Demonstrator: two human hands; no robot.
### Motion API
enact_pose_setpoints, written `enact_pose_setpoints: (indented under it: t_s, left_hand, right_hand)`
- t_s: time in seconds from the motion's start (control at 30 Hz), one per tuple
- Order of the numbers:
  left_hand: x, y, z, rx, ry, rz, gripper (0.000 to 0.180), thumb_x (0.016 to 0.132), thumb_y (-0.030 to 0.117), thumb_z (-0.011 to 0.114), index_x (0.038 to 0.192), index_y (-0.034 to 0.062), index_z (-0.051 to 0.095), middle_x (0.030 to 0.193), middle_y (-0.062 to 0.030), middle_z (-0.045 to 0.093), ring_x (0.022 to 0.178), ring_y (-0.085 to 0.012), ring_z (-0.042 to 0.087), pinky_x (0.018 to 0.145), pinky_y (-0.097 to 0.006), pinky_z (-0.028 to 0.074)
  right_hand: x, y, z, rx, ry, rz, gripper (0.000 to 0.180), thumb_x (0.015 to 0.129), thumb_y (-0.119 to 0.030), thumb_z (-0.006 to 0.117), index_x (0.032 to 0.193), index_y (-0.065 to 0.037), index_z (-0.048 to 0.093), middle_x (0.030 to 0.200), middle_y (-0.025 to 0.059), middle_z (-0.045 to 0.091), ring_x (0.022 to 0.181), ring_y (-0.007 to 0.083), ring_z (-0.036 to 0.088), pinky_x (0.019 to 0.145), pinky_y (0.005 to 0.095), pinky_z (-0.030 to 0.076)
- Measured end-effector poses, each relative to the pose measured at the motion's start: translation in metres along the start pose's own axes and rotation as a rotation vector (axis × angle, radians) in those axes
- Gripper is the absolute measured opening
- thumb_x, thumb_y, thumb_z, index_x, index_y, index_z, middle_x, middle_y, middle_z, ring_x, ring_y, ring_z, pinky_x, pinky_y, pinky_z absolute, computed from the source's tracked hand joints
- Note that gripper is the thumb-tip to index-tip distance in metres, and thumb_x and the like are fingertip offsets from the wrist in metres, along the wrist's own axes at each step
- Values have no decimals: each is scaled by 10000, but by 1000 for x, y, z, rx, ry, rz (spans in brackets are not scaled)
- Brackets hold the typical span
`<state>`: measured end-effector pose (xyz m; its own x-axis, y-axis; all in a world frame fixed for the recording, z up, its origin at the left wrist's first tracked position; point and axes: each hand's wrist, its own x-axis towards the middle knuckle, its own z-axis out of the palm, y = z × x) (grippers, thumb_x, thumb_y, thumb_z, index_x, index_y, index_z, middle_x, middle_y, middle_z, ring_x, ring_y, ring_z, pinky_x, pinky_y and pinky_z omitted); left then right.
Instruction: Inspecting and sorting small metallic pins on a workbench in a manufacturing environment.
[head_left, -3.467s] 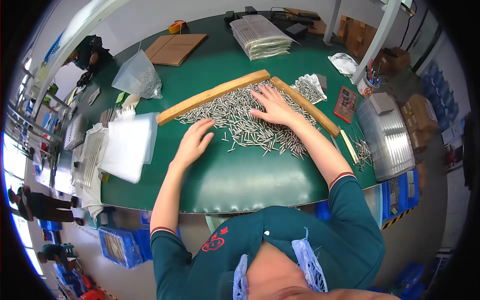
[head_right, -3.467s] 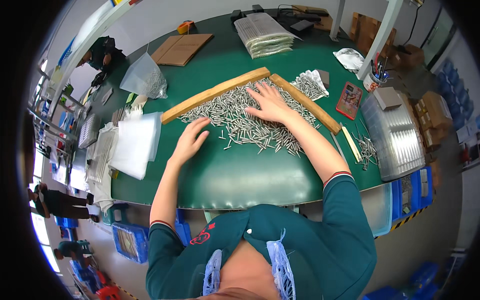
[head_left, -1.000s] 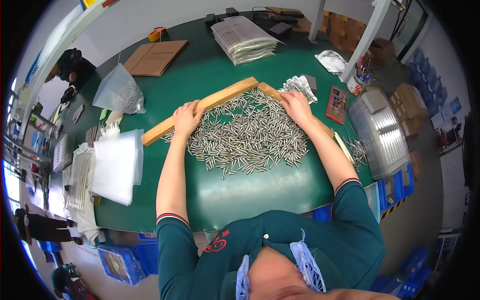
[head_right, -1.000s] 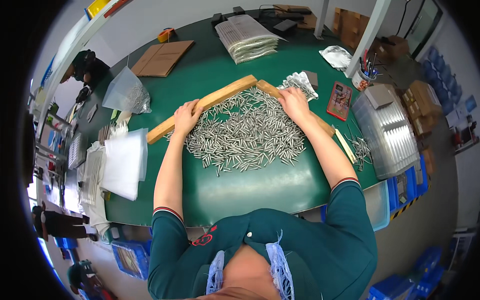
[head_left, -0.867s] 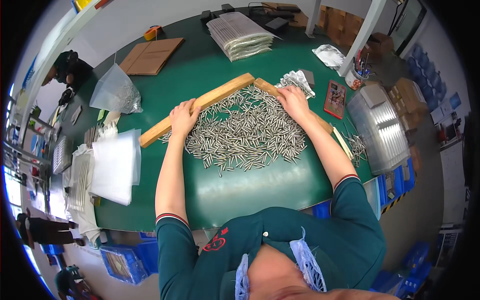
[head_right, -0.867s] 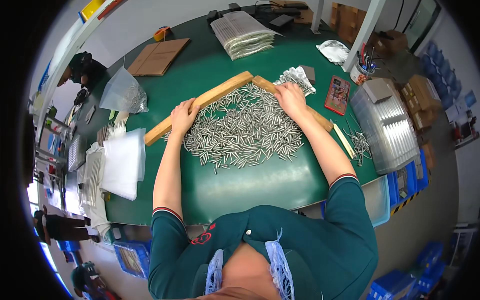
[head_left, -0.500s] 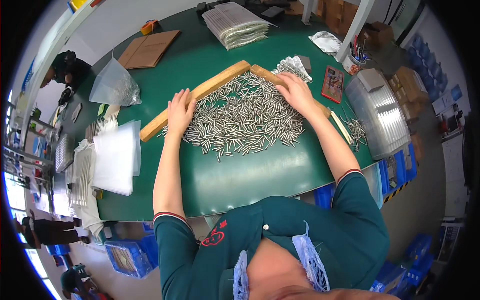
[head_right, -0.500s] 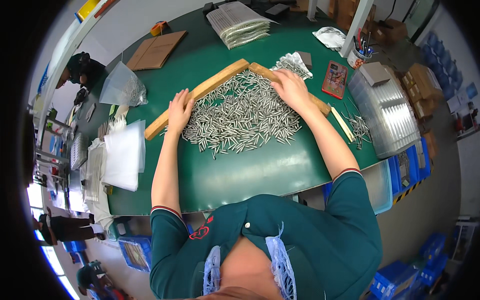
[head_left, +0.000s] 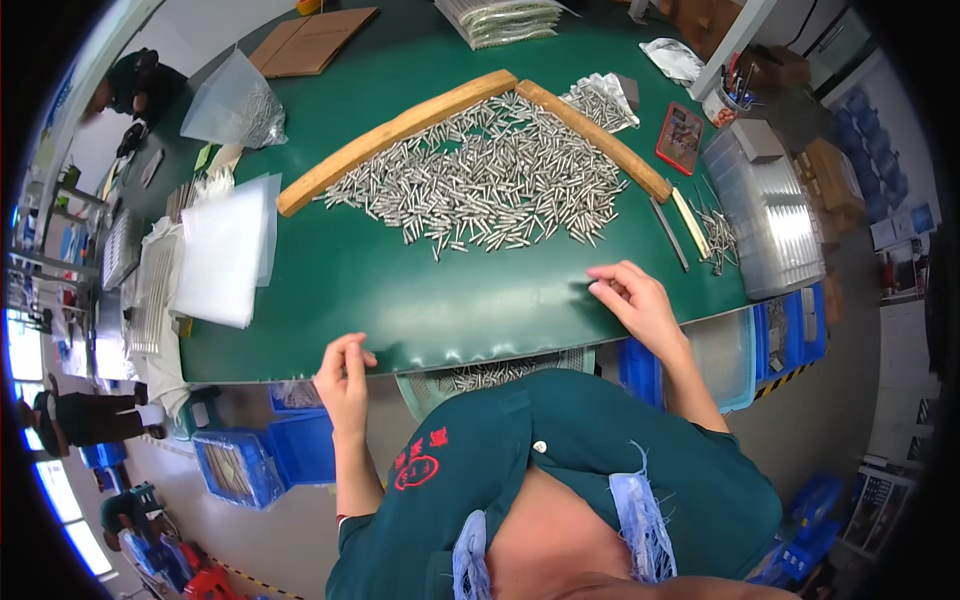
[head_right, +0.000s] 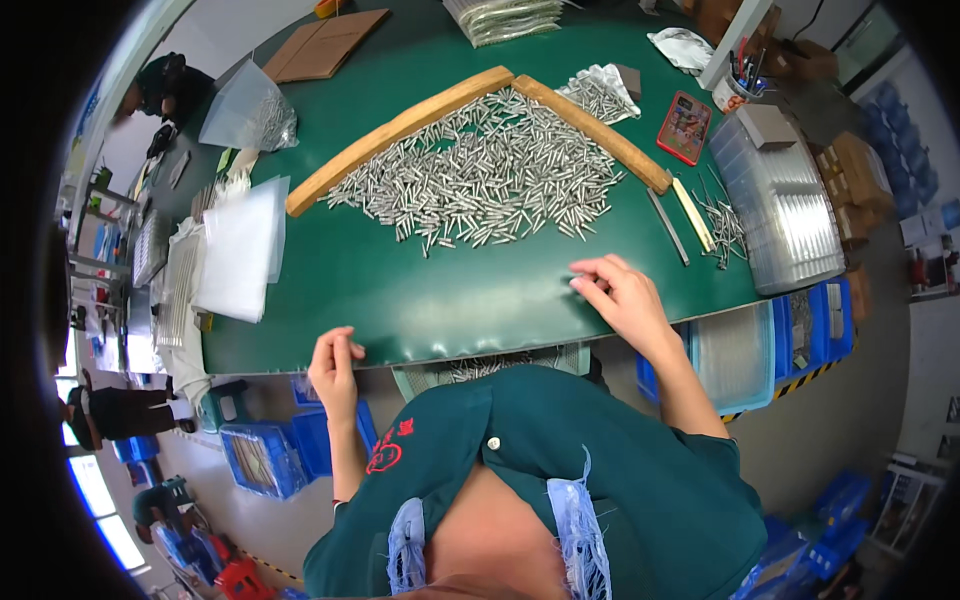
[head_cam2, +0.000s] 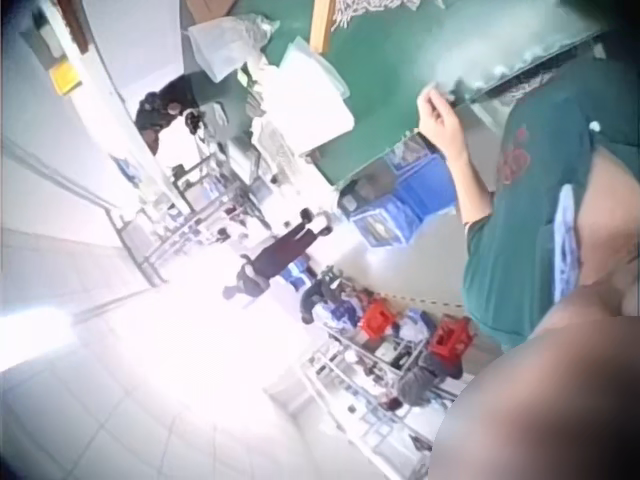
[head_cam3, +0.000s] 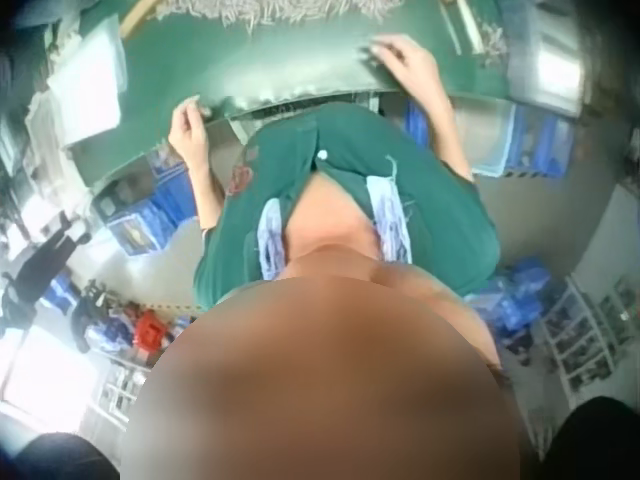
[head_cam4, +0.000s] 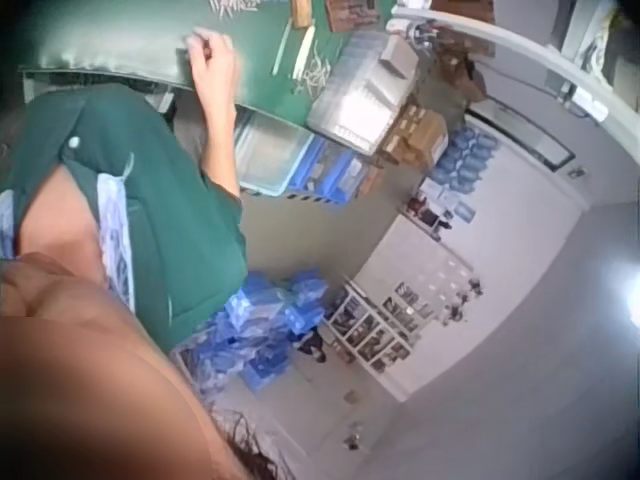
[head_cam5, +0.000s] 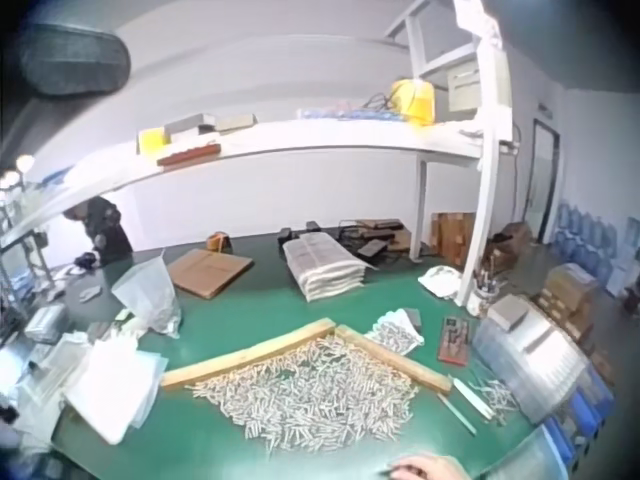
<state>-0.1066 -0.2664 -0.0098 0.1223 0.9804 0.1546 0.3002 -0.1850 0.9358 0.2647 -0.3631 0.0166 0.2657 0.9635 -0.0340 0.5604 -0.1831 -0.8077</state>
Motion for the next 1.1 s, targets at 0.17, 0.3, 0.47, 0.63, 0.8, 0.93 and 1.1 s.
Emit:
enact_pose_setpoints:
  t_s: [0.17,0.3,0.47,0.63,0.8,0.93,1.1]
  left_hand:
    - [-71,-32,12,384,65,-92,162,881,140,633,977,10,619,881,-65,601,685,-122,555,587,-264,464]
    - [-92,-70,33,448,-147,-260,602,867,192,624,1367,-7,353,1200,-219,520,1055,-387,541,902,-407,437]
    - [-95,-46,26,450,-273,-271,626,884,136,555,1408,-38,260,1335,-293,435,1194,-443,467,984,-437,397]
    - [-76,-18,-5,767,-301,-167,332,885,180,579,1183,34,597,1034,-186,644,938,-364,623,800,-401,503]
    - [-10,30,24,40,-137,-49,183,927,74,565,1075,10,650,900,-84,667,798,-135,636,719,-250,502]
    - [42,27,97,455,-399,470,234,852,90,612,1083,90,654,1073,-55,645,979,-250,604,846,-347,492]
    - [82,18,144,639,-392,647,323,800,84,558,1108,101,652,1137,-24,625,935,-234,580,830,-338,491]
  right_hand:
    - [-53,3,21,105,-673,-53,211,921,-214,560,989,-50,674,889,114,674,817,228,668,709,334,529]
    - [-79,44,80,-227,-612,-341,252,831,-257,567,984,-78,657,1003,115,651,880,334,636,745,419,522]
    - [-67,38,82,-160,-742,-160,240,839,-287,578,989,-134,686,830,123,690,792,335,653,735,419,515]
    - [-47,6,42,386,-627,69,205,915,-184,589,1044,-56,684,891,64,713,812,126,673,739,267,518]
    - [25,-8,41,34,-5,-334,166,877,-102,630,1032,-61,672,1038,53,661,894,159,627,785,293,513]
    - [64,3,63,-256,143,-491,200,823,-145,662,1022,-124,670,1075,4,639,992,210,594,832,326,507]
    - [76,-1,64,-391,128,-521,127,788,-150,685,913,-127,674,931,-9,620,896,207,594,761,333,508]
